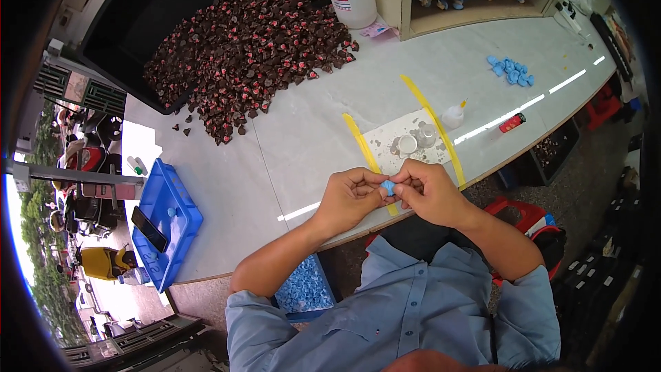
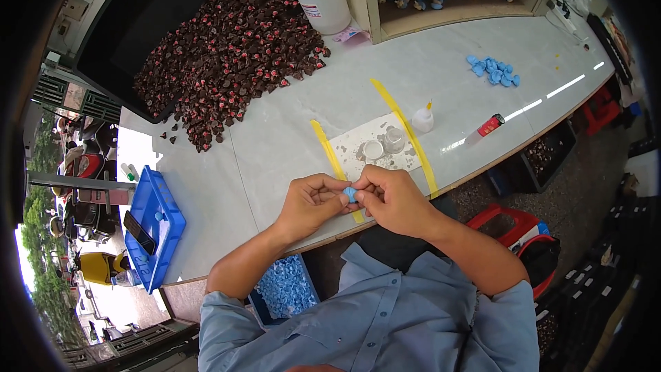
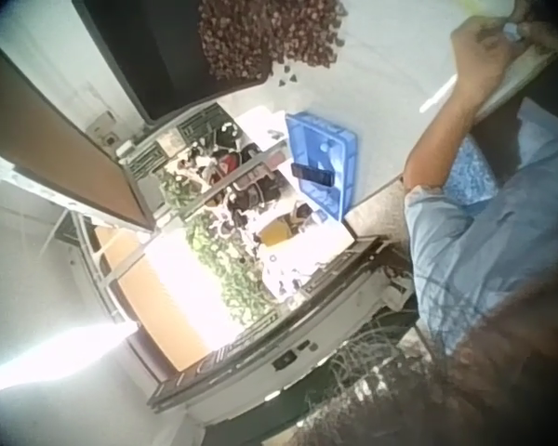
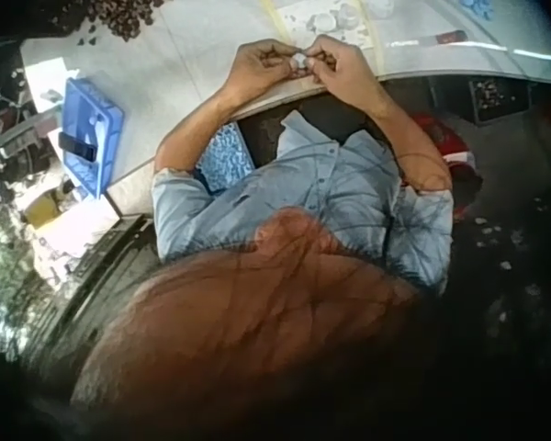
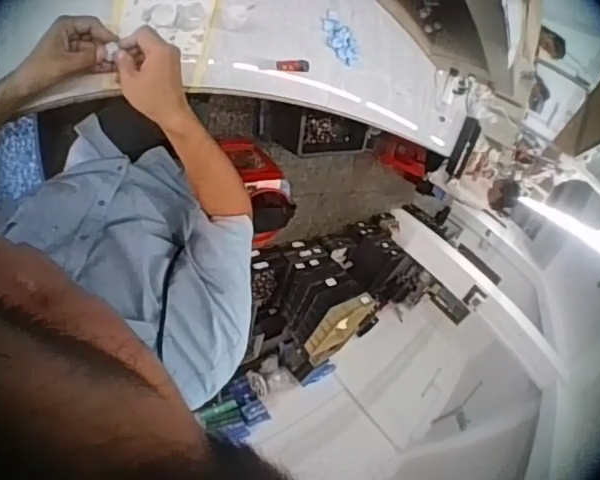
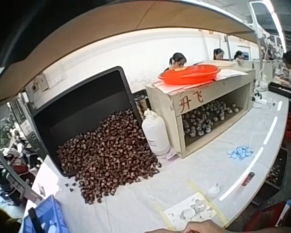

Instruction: The person assembles plastic toy figures by applying adhesive from a bottle to blue heads and red bases using an adhesive applicator, then joining the components together.

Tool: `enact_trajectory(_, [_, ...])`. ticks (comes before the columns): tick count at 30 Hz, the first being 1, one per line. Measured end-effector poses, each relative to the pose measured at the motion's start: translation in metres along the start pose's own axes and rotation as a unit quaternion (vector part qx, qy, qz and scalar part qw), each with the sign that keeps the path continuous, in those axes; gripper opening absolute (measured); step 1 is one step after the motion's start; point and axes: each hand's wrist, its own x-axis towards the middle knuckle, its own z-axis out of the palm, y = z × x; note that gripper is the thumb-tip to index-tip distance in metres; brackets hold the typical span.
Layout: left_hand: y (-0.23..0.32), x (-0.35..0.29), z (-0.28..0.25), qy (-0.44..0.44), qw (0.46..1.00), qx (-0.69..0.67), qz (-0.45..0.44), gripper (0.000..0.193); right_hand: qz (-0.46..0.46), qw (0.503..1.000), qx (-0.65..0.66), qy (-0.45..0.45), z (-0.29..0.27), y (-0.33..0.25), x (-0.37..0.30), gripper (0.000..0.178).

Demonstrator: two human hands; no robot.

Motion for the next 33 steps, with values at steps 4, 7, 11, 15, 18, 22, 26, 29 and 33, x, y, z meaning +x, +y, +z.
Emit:
enact_trajectory(4, [0.001, -0.001, 0.001, -0.007, 1.0, -0.006, 0.002, 0.02, -0.021, 1.0, -0.018, 0.005, 0.001, 0.002, 0.0, 0.004])
enact_trajectory(7, [0.002, -0.001, 0.0, -0.007, 1.0, 0.001, -0.001, 0.02, -0.016, 0.999, -0.045, -0.015, -0.002, 0.003, 0.0, 0.003])
enact_trajectory(11, [0.0, 0.0, 0.0, -0.005, 1.0, 0.008, -0.001, 0.02, -0.02, 0.998, -0.057, -0.015, -0.002, 0.003, 0.0, 0.004])
enact_trajectory(15, [-0.002, -0.001, 0.001, -0.002, 1.0, -0.009, 0.006, 0.019, -0.023, 0.998, -0.057, -0.012, -0.002, 0.003, 0.0, 0.004])
enact_trajectory(18, [-0.001, -0.001, 0.001, -0.002, 1.0, 0.003, 0.008, 0.019, -0.021, 0.998, -0.052, -0.012, -0.001, 0.005, 0.0, 0.004])
enact_trajectory(22, [-0.002, -0.001, 0.001, -0.003, 1.0, 0.009, 0.016, 0.02, -0.038, 0.999, -0.019, 0.007, 0.002, 0.004, 0.0, 0.005])
enact_trajectory(26, [0.001, -0.002, 0.001, 0.0, 0.999, 0.039, 0.002, 0.021, -0.032, 0.999, -0.012, -0.002, 0.001, -0.004, -0.001, 0.006])
enact_trajectory(29, [0.001, -0.002, 0.001, -0.001, 0.999, 0.04, 0.006, 0.021, -0.029, 0.999, -0.019, -0.007, 0.001, -0.005, -0.002, 0.006])
enact_trajectory(33, [0.001, -0.003, 0.002, 0.0, 0.999, 0.038, 0.007, 0.021, -0.039, 0.999, -0.021, -0.008, 0.001, -0.004, -0.002, 0.007])
